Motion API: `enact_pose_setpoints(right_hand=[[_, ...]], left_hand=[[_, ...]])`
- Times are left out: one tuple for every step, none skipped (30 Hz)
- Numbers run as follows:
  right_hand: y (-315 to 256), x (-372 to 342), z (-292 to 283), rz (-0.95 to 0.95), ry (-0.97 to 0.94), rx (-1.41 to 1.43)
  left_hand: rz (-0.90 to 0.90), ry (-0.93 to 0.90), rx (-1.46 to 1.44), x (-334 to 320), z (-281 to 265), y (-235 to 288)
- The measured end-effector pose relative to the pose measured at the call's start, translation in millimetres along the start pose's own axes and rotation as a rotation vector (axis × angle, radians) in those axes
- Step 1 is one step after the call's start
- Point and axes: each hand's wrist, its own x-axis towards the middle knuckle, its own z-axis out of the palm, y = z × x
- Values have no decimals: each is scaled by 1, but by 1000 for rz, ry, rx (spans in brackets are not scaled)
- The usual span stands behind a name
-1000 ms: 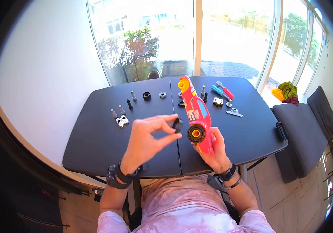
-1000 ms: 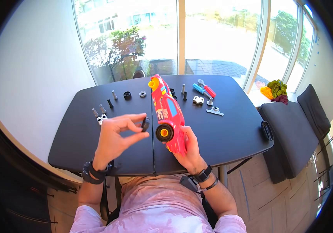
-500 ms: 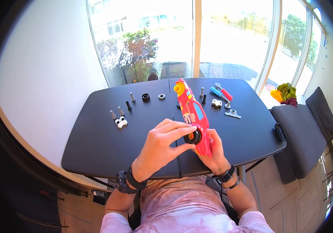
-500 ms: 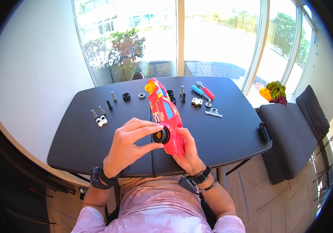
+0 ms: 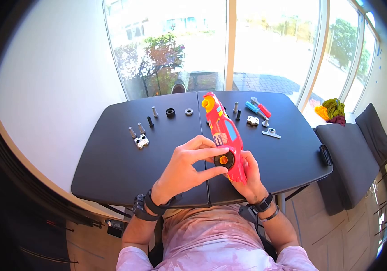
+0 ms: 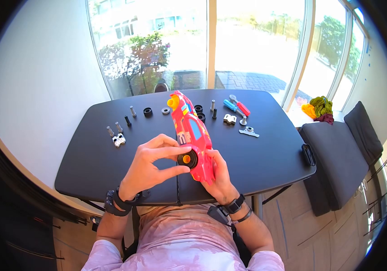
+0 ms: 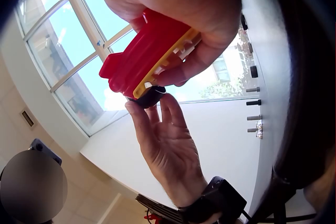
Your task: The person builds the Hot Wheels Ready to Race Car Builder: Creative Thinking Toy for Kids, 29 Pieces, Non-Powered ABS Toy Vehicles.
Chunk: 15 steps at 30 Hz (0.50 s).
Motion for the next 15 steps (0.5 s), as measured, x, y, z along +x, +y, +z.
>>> enact_pose_setpoints(right_hand=[[0, 0, 0, -2, 7, -6], [0, 1, 0, -5, 15, -12], [0, 1, -1, -7, 23, -17], [1, 1, -2, -7, 17, -19], [1, 1, -3, -6, 10, -20], [1, 1, -3, -6, 3, -21], [1, 0, -2, -3, 20, -22], [0, -1, 2, 1, 38, -23], [0, -2, 3, 4, 55, -24], [0, -2, 3, 3, 54, -26], [0, -2, 3, 2, 54, -29], [0, -2, 2, 2, 54, -32], [0, -1, 1, 3, 46, -30], [1, 0, 0, 4, 37, -29], [1, 0, -2, 5, 29, -27]], left_hand=[[-22, 13, -29, -1, 2, 0], [-45, 26, -58, -1, 3, 0], [-58, 39, -92, -2, 4, -1], [-70, 52, -125, -2, 5, -1], [-83, 65, -158, -3, 5, -1], [-76, 57, -157, -3, 5, -2], [-69, 49, -157, -3, 4, -4], [-61, 40, -156, -4, 2, -5], [-53, 11, -119, -4, 0, -7], [-44, -18, -82, -4, -3, -9], [-36, -46, -45, -5, -4, -9], [-35, -53, -41, -4, -5, -8], [-34, -59, -38, -4, -6, -4], [-33, -65, -34, -4, -6, -3], [-24, -66, -32, -4, -6, -2]])
